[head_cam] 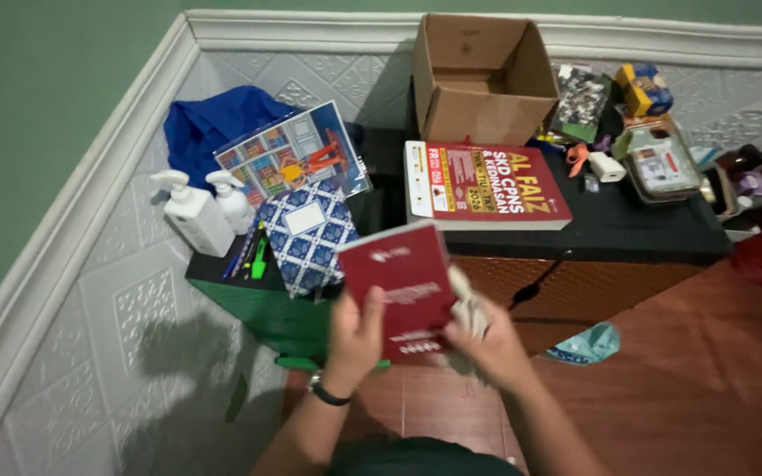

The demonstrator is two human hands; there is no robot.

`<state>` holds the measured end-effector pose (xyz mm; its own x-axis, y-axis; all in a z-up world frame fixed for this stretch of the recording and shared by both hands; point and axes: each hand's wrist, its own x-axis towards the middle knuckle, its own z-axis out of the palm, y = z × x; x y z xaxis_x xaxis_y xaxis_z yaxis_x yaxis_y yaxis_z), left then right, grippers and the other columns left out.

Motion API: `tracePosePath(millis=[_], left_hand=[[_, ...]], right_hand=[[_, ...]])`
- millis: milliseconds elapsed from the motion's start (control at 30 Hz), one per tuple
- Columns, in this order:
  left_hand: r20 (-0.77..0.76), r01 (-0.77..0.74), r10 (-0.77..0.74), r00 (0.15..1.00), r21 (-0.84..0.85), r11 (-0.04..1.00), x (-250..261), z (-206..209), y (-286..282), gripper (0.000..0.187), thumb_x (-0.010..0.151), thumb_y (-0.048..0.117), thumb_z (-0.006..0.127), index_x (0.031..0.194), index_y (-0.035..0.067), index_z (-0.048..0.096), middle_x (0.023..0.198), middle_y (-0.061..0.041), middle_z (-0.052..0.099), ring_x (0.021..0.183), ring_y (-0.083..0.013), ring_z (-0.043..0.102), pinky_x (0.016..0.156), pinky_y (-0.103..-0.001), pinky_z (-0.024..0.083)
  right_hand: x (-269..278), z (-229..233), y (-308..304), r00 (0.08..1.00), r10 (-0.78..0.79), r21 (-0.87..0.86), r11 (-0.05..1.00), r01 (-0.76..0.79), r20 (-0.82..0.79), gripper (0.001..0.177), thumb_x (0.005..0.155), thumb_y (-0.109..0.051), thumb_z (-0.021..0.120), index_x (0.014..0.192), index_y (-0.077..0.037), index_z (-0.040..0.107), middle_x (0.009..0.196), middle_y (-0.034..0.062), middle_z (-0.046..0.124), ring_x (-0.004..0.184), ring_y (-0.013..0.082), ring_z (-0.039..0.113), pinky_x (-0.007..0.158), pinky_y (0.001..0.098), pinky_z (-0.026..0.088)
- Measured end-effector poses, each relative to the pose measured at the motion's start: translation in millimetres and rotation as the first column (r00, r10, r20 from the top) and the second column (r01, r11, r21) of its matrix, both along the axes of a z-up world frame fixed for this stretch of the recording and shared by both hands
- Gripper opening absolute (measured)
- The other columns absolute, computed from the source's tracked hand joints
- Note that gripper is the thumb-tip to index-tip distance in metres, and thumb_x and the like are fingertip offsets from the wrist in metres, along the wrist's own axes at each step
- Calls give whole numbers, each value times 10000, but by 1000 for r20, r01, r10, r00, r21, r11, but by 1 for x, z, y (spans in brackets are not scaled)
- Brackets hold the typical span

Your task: Wiping and cleaning various objects including books and notebooks on a dresser.

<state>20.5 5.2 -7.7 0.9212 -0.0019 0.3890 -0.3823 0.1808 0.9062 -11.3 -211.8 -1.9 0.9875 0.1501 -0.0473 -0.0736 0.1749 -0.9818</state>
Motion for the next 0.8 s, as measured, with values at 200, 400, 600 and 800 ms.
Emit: tracePosePath(millis=[200,400,600,800], left_hand=[[180,8,-43,983,191,981,30,18,-12,301,1123,214,534,1315,-15,572,1227,-138,697,1106,-188,667,978,-320,519],[45,132,-129,991,-60,989,49,32,-8,470,1042,191,558,1458,31,408,1368,-126,556,1103,-177,642,886,-275,524],[-62,75,-72,995,57,996,52,-34,17,334,1058,185,580,1352,27,569,1073,-70,711,1015,-137,693,878,-246,529],[-178,-241,327,928,383,892,60,-64,54,246,964,186,686,1171,57,720,909,-90,678,807,-223,641,735,-318,515]], right_hand=[[3,44,-11,940,-180,-228,941,250,291,337,860,-116,767,1171,10,737,947,82,793,824,148,748,726,295,638],[69,83,-56,616,-38,-556,391,734,787,520,747,111,658,1214,-106,729,1145,128,751,1032,251,732,879,352,576],[121,73,-93,684,238,-724,209,657,690,556,771,115,598,1209,-189,757,1290,88,714,1200,338,668,975,405,539],[144,80,-84,835,278,-880,151,451,475,514,788,63,615,1231,-167,741,1300,102,694,1163,323,657,927,414,527]])
